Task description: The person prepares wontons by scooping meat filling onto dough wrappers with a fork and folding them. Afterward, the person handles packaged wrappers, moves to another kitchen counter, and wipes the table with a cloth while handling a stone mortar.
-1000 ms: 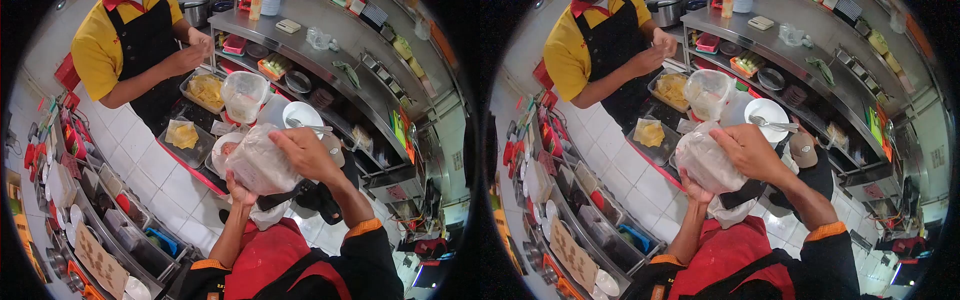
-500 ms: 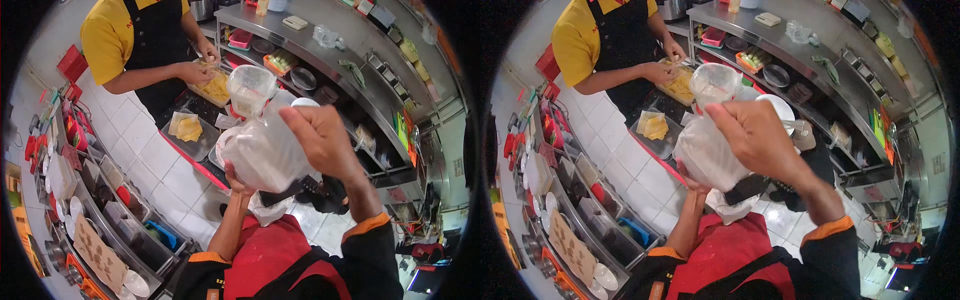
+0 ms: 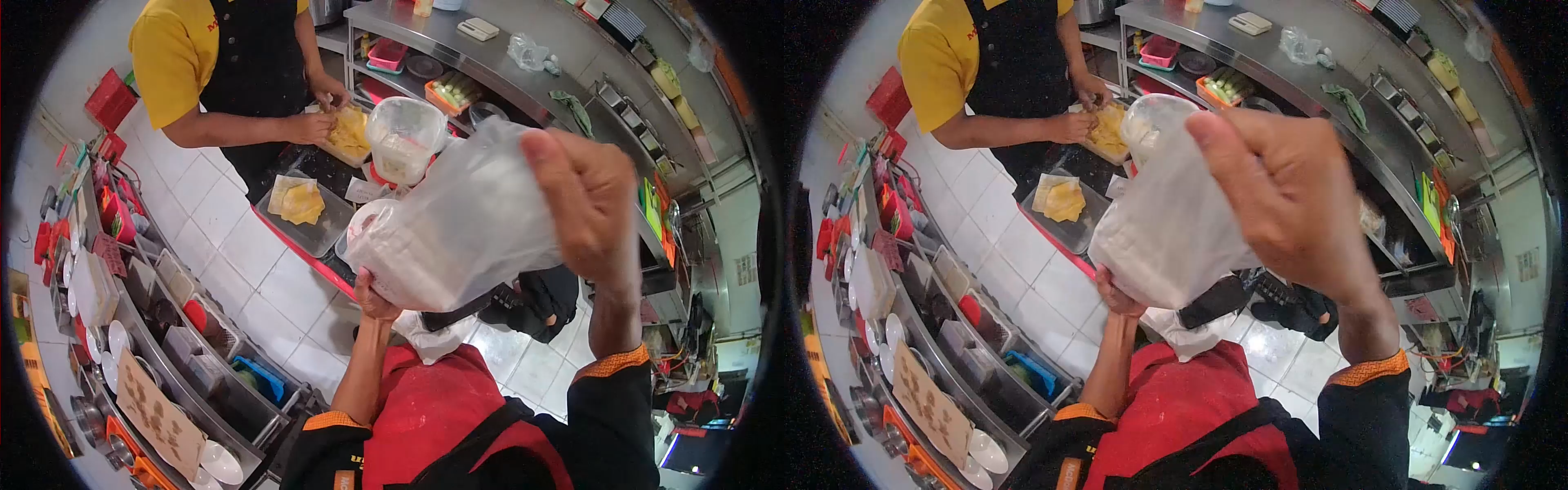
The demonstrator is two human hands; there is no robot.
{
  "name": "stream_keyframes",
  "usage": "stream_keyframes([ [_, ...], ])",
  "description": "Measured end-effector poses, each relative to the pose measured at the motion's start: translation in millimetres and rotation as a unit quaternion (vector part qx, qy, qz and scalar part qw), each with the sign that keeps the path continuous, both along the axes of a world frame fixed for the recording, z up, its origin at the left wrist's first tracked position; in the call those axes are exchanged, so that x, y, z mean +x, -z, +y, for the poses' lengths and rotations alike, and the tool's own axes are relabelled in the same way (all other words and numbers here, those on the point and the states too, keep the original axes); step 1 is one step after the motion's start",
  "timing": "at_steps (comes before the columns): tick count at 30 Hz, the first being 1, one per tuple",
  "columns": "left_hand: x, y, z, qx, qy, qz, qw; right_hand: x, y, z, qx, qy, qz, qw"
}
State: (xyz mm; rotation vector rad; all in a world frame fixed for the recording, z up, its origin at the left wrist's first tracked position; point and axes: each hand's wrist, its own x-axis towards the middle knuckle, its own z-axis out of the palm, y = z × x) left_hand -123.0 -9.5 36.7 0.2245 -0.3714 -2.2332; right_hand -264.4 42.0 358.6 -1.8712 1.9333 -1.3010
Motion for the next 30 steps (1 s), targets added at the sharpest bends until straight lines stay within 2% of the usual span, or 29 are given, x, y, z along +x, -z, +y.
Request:
stream_keyframes([
  [1, 6, 3, 1, 0.0, 0.0, -0.003, 1.0, -4, 4, -5, 0.0, 0.0, -0.003, 1.0],
  [3, 14, 7, 2, 0.047, -0.009, -0.047, 0.998, -17, 11, -17, -0.02, 0.048, 0.191, 0.98],
  [5, 21, 11, 7, 0.062, -0.015, -0.04, 0.997, -13, 6, -12, 0.013, 0.059, 0.193, 0.979],
  [8, 35, -1, 8, 0.061, -0.028, -0.048, 0.997, 4, 33, -15, 0.116, -0.008, 0.263, 0.958],
  [11, 50, 8, 12, 0.048, -0.018, -0.056, 0.997, 5, 64, -25, 0.13, -0.071, 0.198, 0.969],
  [12, 53, 9, 13, 0.045, -0.025, -0.054, 0.997, 6, 63, -23, 0.074, -0.096, 0.235, 0.964],
  [17, 72, 25, 26, 0.079, -0.015, 0.063, 0.995, 24, 42, -7, 0.095, -0.16, 0.164, 0.969],
  [19, 78, 33, 31, 0.099, -0.006, 0.058, 0.993, 21, 26, -2, 0.0, -0.138, 0.09, 0.986],
  [21, 79, 41, 31, 0.114, 0.005, 0.056, 0.992, 7, 4, 18, 0.067, -0.042, 0.118, 0.99],
  [23, 84, 50, 35, 0.09, 0.013, 0.016, 0.996, -18, -2, 40, 0.086, 0.025, 0.232, 0.969],
  [25, 94, 61, 37, 0.081, 0.042, 0.007, 0.996, -51, -6, 72, 0.087, 0.109, 0.227, 0.964],
  [26, 103, 68, 40, 0.069, 0.072, -0.005, 0.995, -66, 2, 83, 0.045, 0.176, 0.084, 0.98],
  [27, 114, 76, 43, 0.074, 0.078, -0.007, 0.994, -81, 15, 93, -0.001, 0.243, -0.06, 0.968],
  [28, 125, 87, 48, 0.092, 0.05, -0.025, 0.994, -104, 30, 107, 0.002, 0.251, -0.06, 0.966],
  [30, 150, 95, 55, 0.122, -0.021, -0.105, 0.987, -144, 63, 134, 0.195, 0.218, -0.145, 0.945],
])
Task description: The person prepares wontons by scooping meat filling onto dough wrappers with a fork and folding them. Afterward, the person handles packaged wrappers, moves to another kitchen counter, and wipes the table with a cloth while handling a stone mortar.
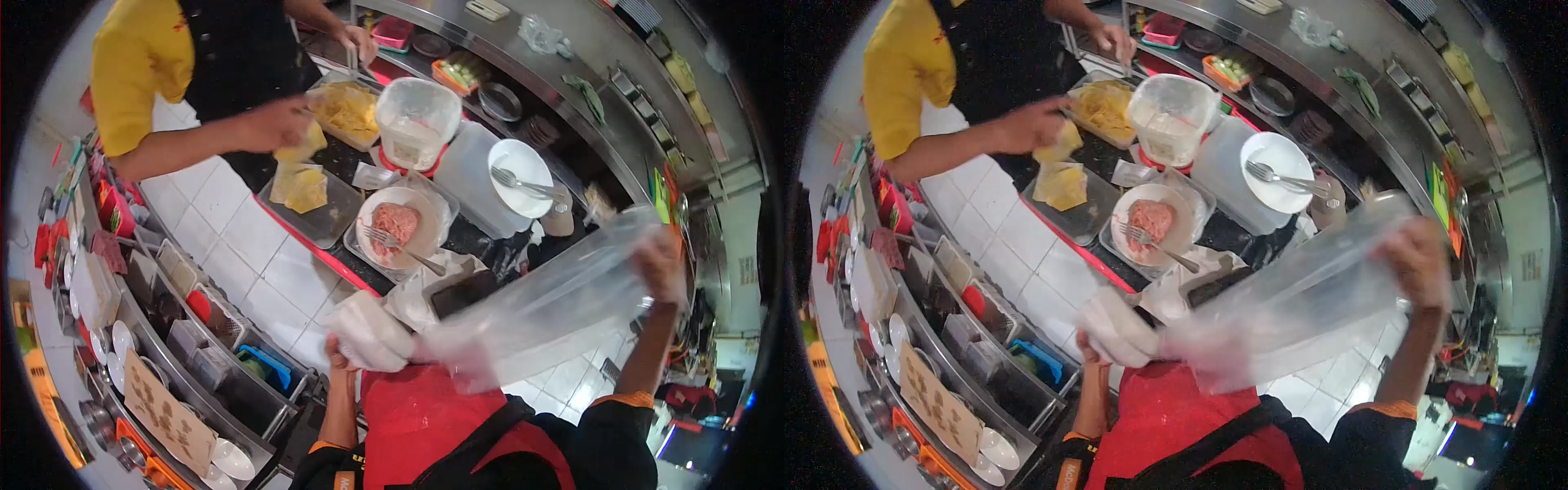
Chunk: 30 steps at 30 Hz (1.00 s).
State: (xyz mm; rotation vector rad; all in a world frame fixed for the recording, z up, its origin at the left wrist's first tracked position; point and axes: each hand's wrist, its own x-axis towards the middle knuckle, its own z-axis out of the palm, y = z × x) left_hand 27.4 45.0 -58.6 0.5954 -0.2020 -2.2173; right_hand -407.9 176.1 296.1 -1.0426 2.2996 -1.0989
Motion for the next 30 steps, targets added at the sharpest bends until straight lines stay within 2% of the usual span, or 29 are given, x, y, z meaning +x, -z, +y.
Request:
stream_keyframes([
  [1, 16, 2, 2, 0.008, -0.037, -0.069, 0.997, 8, 10, -25, 0.055, -0.155, 0.042, 0.986],
  [2, 36, 16, 0, 0.001, -0.053, -0.11, 0.993, 18, 34, -29, 0.123, -0.104, 0.0, 0.987],
  [4, 82, 50, 2, 0.004, -0.076, -0.153, 0.985, 25, 105, -48, 0.09, -0.143, -0.056, 0.984],
  [5, 99, 57, 2, 0.012, -0.081, -0.157, 0.984, 34, 128, -58, 0.11, -0.155, -0.125, 0.974],
  [8, 113, 24, -1, -0.02, -0.094, -0.167, 0.981, 43, 224, -75, 0.103, -0.175, -0.159, 0.966],
  [10, 125, 25, 6, -0.042, -0.1, -0.157, 0.982, 43, 261, -80, 0.11, -0.175, -0.182, 0.961],
  [12, 129, 22, 15, -0.072, -0.109, -0.128, 0.983, 39, 284, -84, 0.152, -0.186, 0.013, 0.971],
  [13, 118, 11, 17, -0.072, -0.107, -0.13, 0.983, 37, 290, -88, 0.153, -0.184, 0.011, 0.971],
  [15, 99, -5, 17, -0.151, -0.103, -0.167, 0.969, 36, 297, -96, 0.089, -0.217, 0.218, 0.947],
  [16, 96, 2, 15, -0.153, -0.1, -0.165, 0.969, 39, 298, -101, 0.073, -0.214, 0.253, 0.941],
  [18, 86, 23, 11, -0.072, -0.03, -0.268, 0.96, 43, 304, -107, 0.069, -0.183, 0.268, 0.944],
  [19, 62, 10, 8, -0.074, -0.028, -0.264, 0.961, 43, 305, -110, 0.065, -0.157, 0.28, 0.945],
  [21, -2, -33, 8, -0.198, 0.08, -0.43, 0.877, 45, 304, -109, 0.092, -0.157, 0.265, 0.947],
  [22, -4, -6, 18, -0.077, 0.079, -0.226, 0.968, 47, 306, -108, 0.054, -0.143, 0.294, 0.944],
  [23, -3, 21, 27, 0.049, 0.073, -0.008, 0.996, 50, 308, -106, 0.015, -0.13, 0.32, 0.938],
  [24, -16, 27, 26, 0.075, 0.096, 0.055, 0.991, 55, 297, -100, 0.014, -0.131, 0.319, 0.938],
  [26, -34, 22, 32, 0.059, 0.137, 0.067, 0.987, 68, 264, -70, -0.11, -0.139, 0.36, 0.916],
  [28, -39, 19, 36, 0.053, 0.157, 0.076, 0.983, 65, 282, -20, -0.029, -0.241, 0.295, 0.924],
  [29, -38, 17, 37, 0.049, 0.162, 0.076, 0.983, 69, 277, -15, -0.03, -0.241, 0.294, 0.924],
  [30, -35, 14, 37, 0.045, 0.166, 0.076, 0.982, 71, 267, -11, 0.053, -0.327, 0.276, 0.902],
])
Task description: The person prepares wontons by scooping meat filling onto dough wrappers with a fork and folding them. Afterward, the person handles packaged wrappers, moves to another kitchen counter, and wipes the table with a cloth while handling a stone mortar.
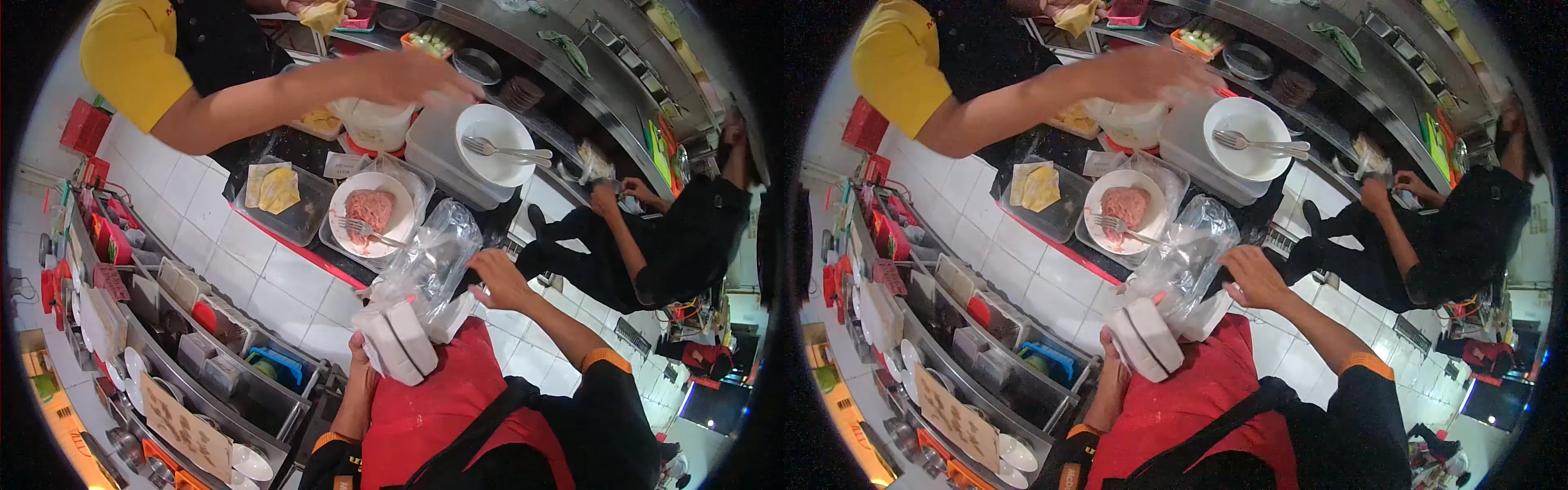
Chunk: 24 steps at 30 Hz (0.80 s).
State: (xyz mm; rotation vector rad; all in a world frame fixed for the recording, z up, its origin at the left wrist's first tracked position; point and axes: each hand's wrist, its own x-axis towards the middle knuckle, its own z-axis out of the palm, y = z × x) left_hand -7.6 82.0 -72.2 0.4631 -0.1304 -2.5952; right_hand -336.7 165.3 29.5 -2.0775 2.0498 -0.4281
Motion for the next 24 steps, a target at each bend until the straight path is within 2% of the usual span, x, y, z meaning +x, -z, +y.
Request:
stream_keyframes([
  [1, 2, -3, -1, -0.007, 0.003, 0.002, 1.0, 1, -6, 2, 0.105, -0.059, 0.013, 0.993],
  [2, 4, -6, -2, -0.011, 0.005, 0.003, 1.0, 0, -2, 0, 0.152, -0.067, 0.021, 0.986],
  [5, 1, -17, -11, -0.031, 0.009, 0.013, 0.999, -2, 9, -14, 0.13, -0.1, 0.051, 0.985],
  [8, -16, -40, -19, -0.047, 0.006, 0.02, 0.999, -1, 12, -27, 0.183, -0.122, 0.074, 0.973],
  [10, -32, -62, -21, -0.12, -0.007, -0.005, 0.993, 2, 13, -30, 0.209, -0.134, 0.089, 0.965],
  [12, -39, -54, -21, -0.117, -0.013, -0.004, 0.993, 4, 12, -32, 0.212, -0.143, 0.14, 0.957],
  [16, -45, -45, -23, -0.097, -0.011, -0.001, 0.995, -1, -7, -29, 0.221, -0.151, 0.123, 0.956],
  [22, -55, -26, -20, -0.048, 0.011, 0.003, 0.999, -48, -64, 17, 0.212, -0.07, 0.073, 0.972],
  [24, -54, -17, -19, -0.022, 0.027, -0.002, 0.999, -62, -86, 31, 0.227, 0.018, -0.018, 0.974],
])
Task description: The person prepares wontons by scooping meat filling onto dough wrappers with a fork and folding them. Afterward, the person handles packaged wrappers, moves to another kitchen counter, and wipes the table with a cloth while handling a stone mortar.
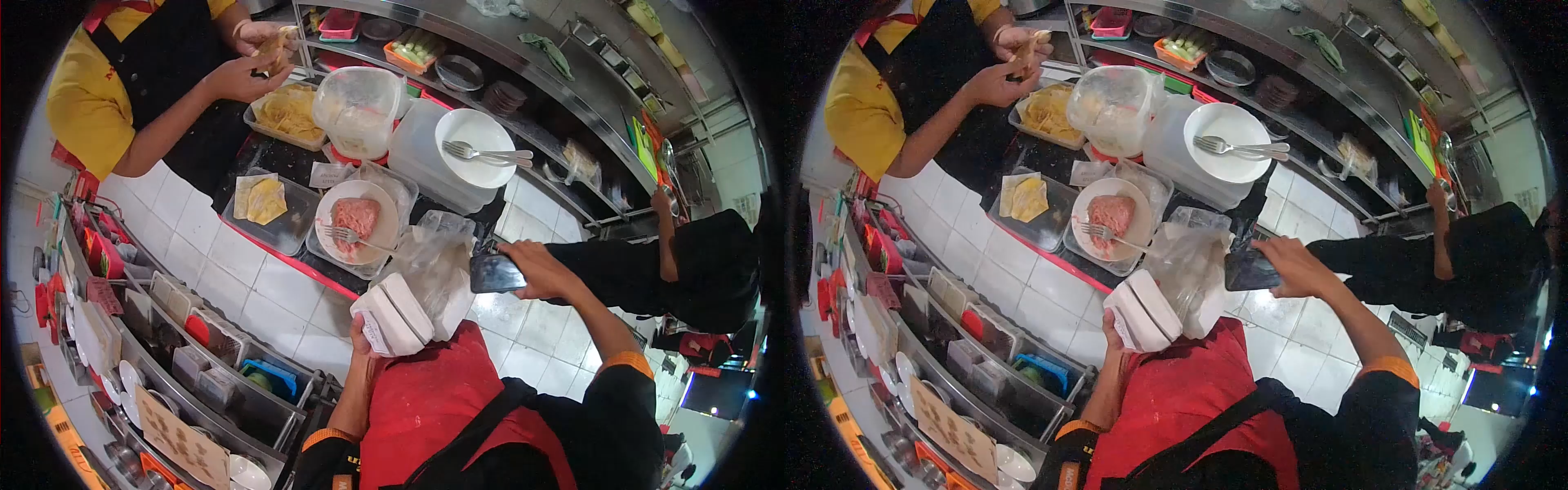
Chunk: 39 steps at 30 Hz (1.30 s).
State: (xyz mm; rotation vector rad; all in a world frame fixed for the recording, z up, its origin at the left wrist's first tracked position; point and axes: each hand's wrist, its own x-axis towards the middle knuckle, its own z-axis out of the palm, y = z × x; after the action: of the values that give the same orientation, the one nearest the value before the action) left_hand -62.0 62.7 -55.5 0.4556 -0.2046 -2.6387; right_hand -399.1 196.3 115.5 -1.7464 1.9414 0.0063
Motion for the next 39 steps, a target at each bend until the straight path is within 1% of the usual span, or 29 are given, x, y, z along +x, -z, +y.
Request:
stream_keyframes([
  [1, 0, 5, 1, 0.001, 0.001, 0.001, 1.0, -1, -10, 2, 0.033, 0.057, -0.01, 0.998],
  [3, 0, 12, 2, 0.009, 0.009, 0.015, 1.0, 4, -13, 0, -0.017, 0.067, -0.035, 0.997],
  [5, -1, 14, 2, 0.009, 0.01, 0.008, 1.0, 18, 20, -13, -0.1, 0.071, -0.103, 0.987],
  [6, -1, 15, 3, 0.01, 0.005, 0.001, 1.0, 30, 33, -28, -0.101, 0.095, -0.132, 0.981],
  [7, 1, 19, 3, 0.007, 0.007, 0.001, 1.0, 37, 53, -41, -0.129, 0.094, -0.119, 0.98],
  [8, 3, 25, 3, 0.008, 0.005, 0.003, 1.0, 46, 71, -53, -0.105, 0.149, -0.1, 0.978],
  [9, 6, 27, 3, 0.01, 0.001, 0.005, 1.0, 52, 88, -65, -0.107, 0.147, -0.103, 0.978],
  [11, 11, 24, 8, 0.028, -0.02, -0.017, 0.999, 60, 115, -83, -0.133, 0.279, 0.015, 0.951],
  [12, 13, 23, 9, 0.048, -0.039, -0.036, 0.997, 61, 122, -86, -0.134, 0.277, 0.01, 0.951],
  [14, 15, 22, 9, 0.053, -0.043, -0.027, 0.997, 60, 135, -89, -0.161, 0.287, 0.066, 0.942],
  [17, 17, 18, 13, 0.047, -0.041, -0.036, 0.997, 58, 141, -88, -0.141, 0.262, 0.099, 0.95],
  [18, 17, 14, 12, 0.028, -0.038, -0.053, 0.998, 58, 138, -86, -0.14, 0.262, 0.099, 0.95],
  [20, 16, 6, 10, 0.025, -0.025, -0.068, 0.997, 58, 129, -83, -0.212, 0.214, 0.108, 0.947],
  [21, 16, 1, 9, 0.022, -0.012, -0.084, 0.996, 62, 117, -80, -0.212, 0.215, 0.11, 0.947],
  [22, 15, -5, 6, 0.024, -0.012, -0.083, 0.996, 68, 102, -75, -0.195, 0.254, -0.057, 0.946],
  [23, 14, -10, 3, 0.015, 0.016, -0.07, 0.997, 75, 95, -69, -0.172, 0.285, -0.222, 0.917],
  [24, 12, -17, 0, 0.008, 0.045, -0.057, 0.997, 84, 96, -59, -0.109, 0.295, -0.367, 0.876],
  [25, 6, -24, -3, 0.009, 0.045, -0.057, 0.997, 98, 87, -51, -0.107, 0.295, -0.367, 0.876],
  [27, -19, -37, -8, -0.038, 0.079, -0.193, 0.977, 127, 68, -39, -0.01, 0.309, -0.509, 0.804],
  [28, -34, -42, -9, -0.076, 0.076, -0.269, 0.957, 135, 75, -37, -0.01, 0.311, -0.508, 0.803],
  [29, -54, -73, -8, -0.109, 0.046, -0.313, 0.943, 140, 88, -37, -0.042, 0.359, -0.505, 0.783],
  [30, -64, -68, -7, -0.132, 0.044, -0.331, 0.934, 142, 99, -37, -0.075, 0.404, -0.501, 0.762],
  [31, -74, -66, -10, -0.156, 0.04, -0.346, 0.924, 139, 106, -39, -0.079, 0.402, -0.499, 0.763],
  [33, -88, -67, -13, -0.187, 0.032, -0.367, 0.911, 135, 114, -38, -0.115, 0.439, -0.505, 0.735],
  [34, -89, -68, -12, -0.217, 0.029, -0.391, 0.894, 135, 116, -39, -0.152, 0.434, -0.481, 0.747],
  [35, -88, -67, -11, -0.217, 0.031, -0.392, 0.893, 135, 117, -41, -0.152, 0.436, -0.481, 0.745],
  [37, -92, -62, -14, -0.31, 0.043, -0.396, 0.863, 127, 126, -47, -0.119, 0.452, -0.288, 0.836],
  [38, -89, -57, -12, -0.337, 0.02, -0.392, 0.856, 125, 151, -43, -0.165, 0.451, -0.326, 0.814],
  [39, -85, -44, -11, -0.338, 0.016, -0.394, 0.855, 125, 146, -43, -0.166, 0.448, -0.328, 0.815],
])
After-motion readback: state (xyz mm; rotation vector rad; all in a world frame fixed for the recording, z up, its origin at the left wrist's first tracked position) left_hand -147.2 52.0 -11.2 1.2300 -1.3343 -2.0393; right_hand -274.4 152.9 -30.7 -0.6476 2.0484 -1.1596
